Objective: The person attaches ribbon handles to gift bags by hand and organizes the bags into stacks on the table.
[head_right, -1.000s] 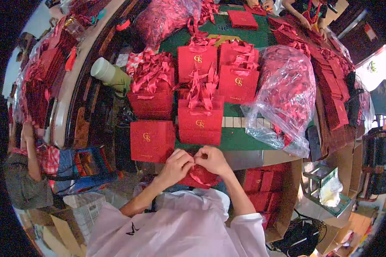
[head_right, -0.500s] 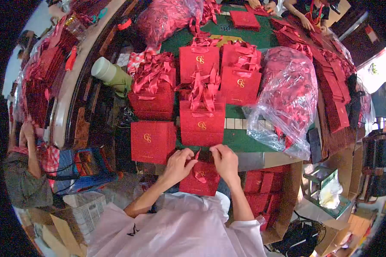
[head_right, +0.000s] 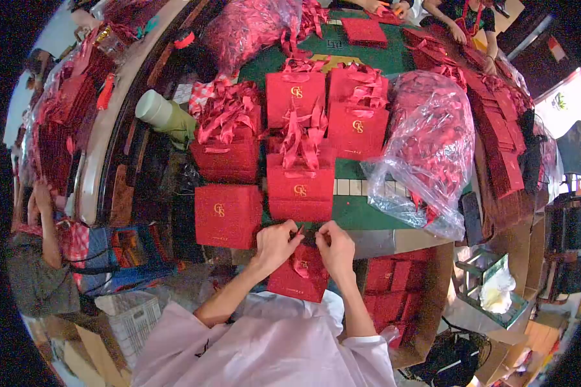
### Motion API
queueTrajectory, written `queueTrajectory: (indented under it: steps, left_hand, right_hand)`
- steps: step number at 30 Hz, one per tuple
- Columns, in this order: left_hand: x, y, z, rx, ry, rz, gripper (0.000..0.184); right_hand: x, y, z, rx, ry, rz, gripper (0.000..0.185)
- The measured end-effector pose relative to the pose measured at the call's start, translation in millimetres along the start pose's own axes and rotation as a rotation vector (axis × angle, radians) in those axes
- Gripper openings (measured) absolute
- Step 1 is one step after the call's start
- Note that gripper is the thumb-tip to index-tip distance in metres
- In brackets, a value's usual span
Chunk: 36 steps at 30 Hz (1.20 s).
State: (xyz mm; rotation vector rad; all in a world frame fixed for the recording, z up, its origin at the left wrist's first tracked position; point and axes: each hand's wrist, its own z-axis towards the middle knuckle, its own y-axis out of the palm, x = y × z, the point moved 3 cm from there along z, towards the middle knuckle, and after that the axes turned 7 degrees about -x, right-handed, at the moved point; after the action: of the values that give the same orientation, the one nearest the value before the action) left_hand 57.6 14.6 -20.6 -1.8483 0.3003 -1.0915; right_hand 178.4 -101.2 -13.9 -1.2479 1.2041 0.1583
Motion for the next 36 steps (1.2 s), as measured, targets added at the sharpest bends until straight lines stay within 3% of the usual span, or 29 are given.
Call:
queueTrajectory:
  steps: [3,5,9,14,27,29,30,31,34,36]
  left_hand:
    - [-1,4,1,-0.013,-0.006,-0.084,0.019]
    - [5,2,0,0.138,0.169,-0.013,0.015]
    - [11,-2,-3,0.163,0.180,-0.152,0.012]
    - [8,-1,-5,0.200,0.117,-0.414,0.009]
    - [7,-2,-6,0.012,0.083,-0.614,0.008]
    - [3,-11,-8,0.039,0.221,-0.662,0.011]
    - [-1,-11,-13,-0.005,0.181,-0.706,0.025]
    - [-4,-12,-17,-0.005,0.182,-0.706,0.025]
    - [-14,-13,-29,-0.188,0.170,-0.858,0.051]
    - [-17,-10,-38,-0.220,0.185,-0.781,0.055]
  right_hand:
    - [4,3,-6,-0.017,0.089,0.186,0.013]
    - [7,7,-7,0.006,0.043,0.185,0.015]
    - [2,9,-6,0.051,-0.089,0.154,0.020]
    - [-3,4,-7,0.010,0.026,0.314,0.017]
    - [7,3,-5,-0.129,0.004,0.539,0.014]
    - [5,-7,-8,-0.161,0.033,0.572,0.013]
    - [6,-10,-9,-0.195,0.063,0.605,0.013]
    - [7,-14,-9,-0.194,0.062,0.605,0.013]
    - [12,-19,-8,-0.163,0.125,0.845,0.012]
    - [12,-15,-6,-0.160,0.140,0.828,0.012]
